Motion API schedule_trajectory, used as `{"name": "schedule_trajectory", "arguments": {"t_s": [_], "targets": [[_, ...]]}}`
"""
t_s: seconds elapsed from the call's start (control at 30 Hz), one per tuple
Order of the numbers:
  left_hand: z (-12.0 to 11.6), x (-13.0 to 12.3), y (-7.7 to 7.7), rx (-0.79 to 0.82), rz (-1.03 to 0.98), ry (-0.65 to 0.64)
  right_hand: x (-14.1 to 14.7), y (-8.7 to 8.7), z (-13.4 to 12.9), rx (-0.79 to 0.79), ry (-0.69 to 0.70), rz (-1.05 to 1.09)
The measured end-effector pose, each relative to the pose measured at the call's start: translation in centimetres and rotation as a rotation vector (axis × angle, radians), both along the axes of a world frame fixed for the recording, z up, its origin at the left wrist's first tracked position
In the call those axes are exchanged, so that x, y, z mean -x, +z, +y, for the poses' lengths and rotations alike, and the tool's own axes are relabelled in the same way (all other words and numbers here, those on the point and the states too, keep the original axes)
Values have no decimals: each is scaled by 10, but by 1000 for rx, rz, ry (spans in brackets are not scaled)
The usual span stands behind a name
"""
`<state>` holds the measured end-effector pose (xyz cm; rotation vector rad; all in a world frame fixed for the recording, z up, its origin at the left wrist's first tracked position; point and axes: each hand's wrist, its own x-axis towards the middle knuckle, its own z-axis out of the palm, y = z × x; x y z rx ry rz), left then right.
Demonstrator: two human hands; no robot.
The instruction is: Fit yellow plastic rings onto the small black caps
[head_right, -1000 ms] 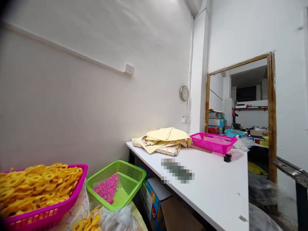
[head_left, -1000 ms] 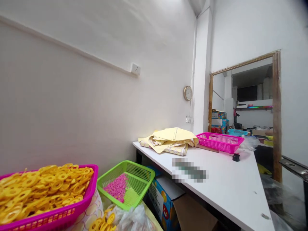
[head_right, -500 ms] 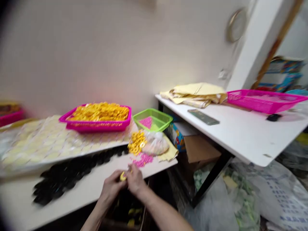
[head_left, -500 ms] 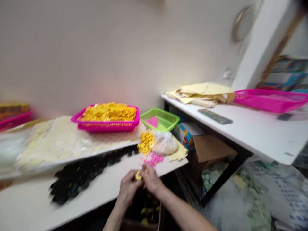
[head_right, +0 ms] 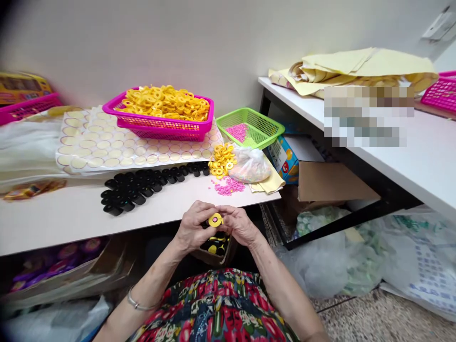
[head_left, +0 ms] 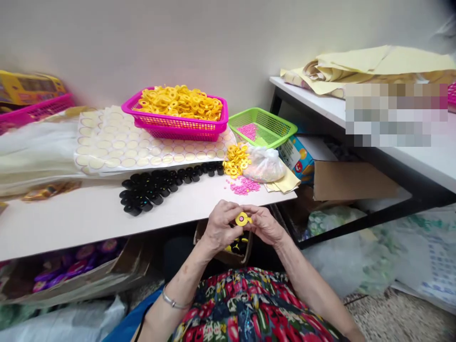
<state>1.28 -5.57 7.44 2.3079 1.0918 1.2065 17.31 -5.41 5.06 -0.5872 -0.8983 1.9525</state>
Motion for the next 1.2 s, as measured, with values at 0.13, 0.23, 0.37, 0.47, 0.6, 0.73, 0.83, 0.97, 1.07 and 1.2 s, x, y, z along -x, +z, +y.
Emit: {"name": "schedule_trajectory", "arguments": {"t_s": [0.13,0.23,0.37,0.47,0.6,0.73,0.83,0.97,1.07,1.2], "targets": [[-5,-9,4,-50,149,-6,-5,2,-1,-89,-42,-109],[-8,-15,5,-73,191,-7,-8,2,-4,-118,-54,-166],[-10,-21,3,-122,207,-18,-12,4,-8,-107,-94,-200],[-13,-24,-3,-137,218,-20,-11,5,-12,-117,-131,-206],[-13,-25,-11,-73,155,-15,-2,1,-18,-84,-237,-178],[-10,-17,-16,24,72,13,8,-6,-21,-34,-258,-143],[-8,-10,-21,59,55,20,12,-7,-20,-44,-162,-181],[-12,-7,-33,38,66,42,13,-6,-18,-30,-107,-244],[-17,-8,-41,30,97,49,16,-10,-18,17,-57,-258],[-16,9,-41,148,156,-43,25,-22,-17,3,-66,-374]]}}
